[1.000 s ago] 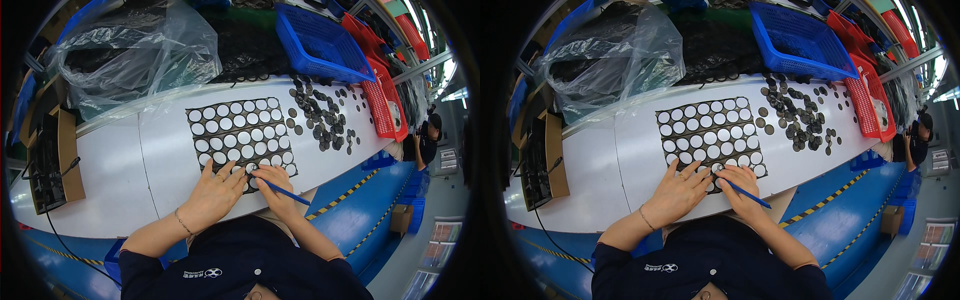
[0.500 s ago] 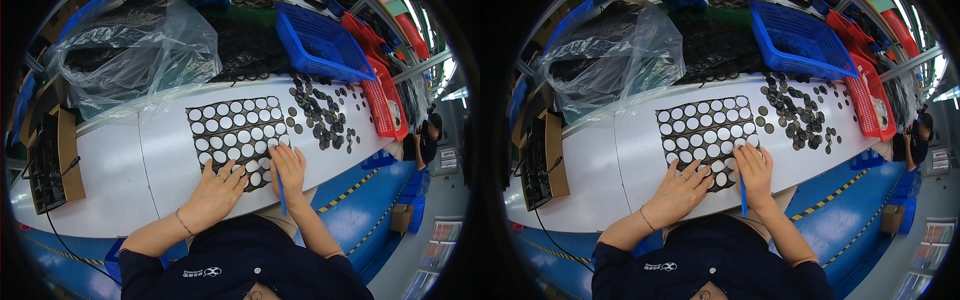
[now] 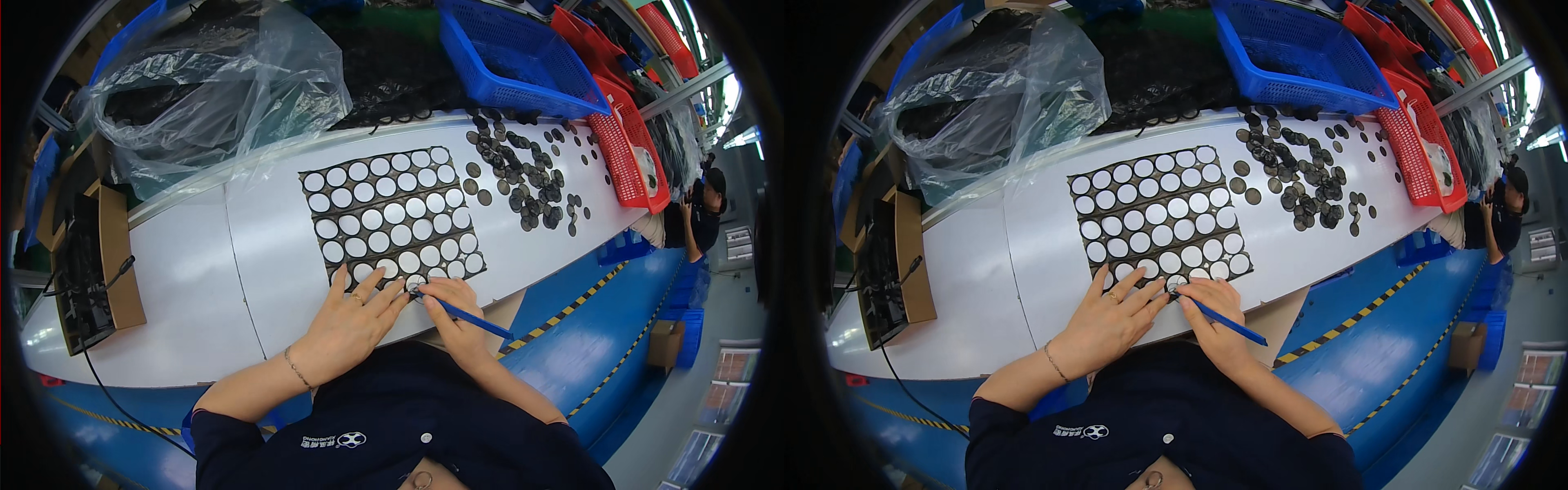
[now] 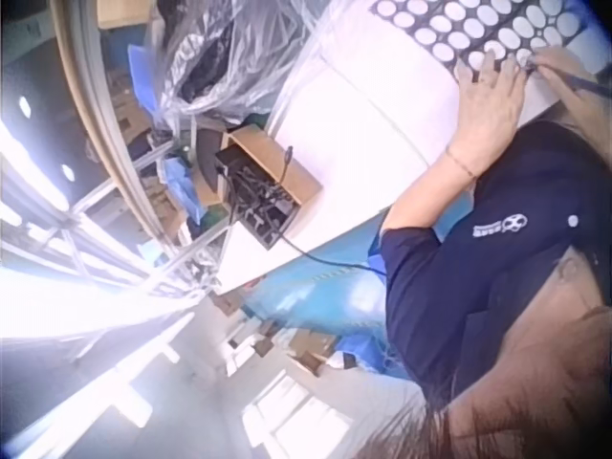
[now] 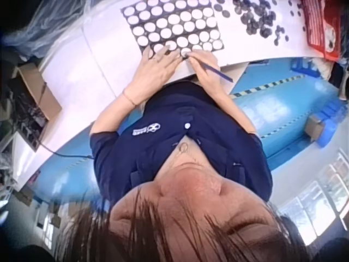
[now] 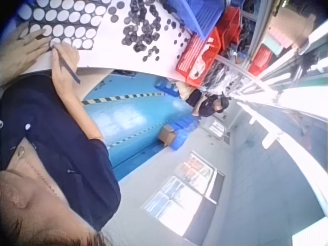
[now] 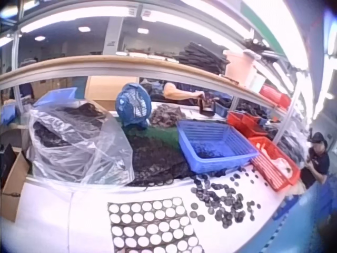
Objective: The person places small circular components into a template grid on a manufacturing assembly line, using an alignment tool to position them precisely.
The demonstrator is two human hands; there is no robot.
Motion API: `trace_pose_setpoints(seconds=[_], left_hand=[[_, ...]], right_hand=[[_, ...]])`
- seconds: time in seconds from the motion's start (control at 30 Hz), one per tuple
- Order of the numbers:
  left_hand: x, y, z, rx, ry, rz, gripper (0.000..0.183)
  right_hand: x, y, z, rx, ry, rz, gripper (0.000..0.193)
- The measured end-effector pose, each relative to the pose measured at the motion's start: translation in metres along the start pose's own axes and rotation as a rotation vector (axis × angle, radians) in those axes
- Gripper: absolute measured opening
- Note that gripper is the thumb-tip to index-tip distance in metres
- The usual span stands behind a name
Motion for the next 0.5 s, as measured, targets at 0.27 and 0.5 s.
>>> trace_pose_setpoints(seconds=[0.27,0.5], left_hand=[[-0.0024,0.0021,-0.0025,0.010,0.009,-0.009,0.039],[-0.0027,0.0016,-0.0050,0.003,-0.007,-0.025,0.040]], right_hand=[[-0.0029,-0.0016,0.0003,-0.013,-0.044,-0.035,0.020],[-0.0049,-0.0007,-0.0007,-0.003,-0.042,-0.047,0.019]])
Point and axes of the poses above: each hand's wrist, its own z-axis towards the middle knuckle, its own x-axis out of the back of the hand, y = z × x, the point moved 1 cm from there along z, towards the middle knuckle
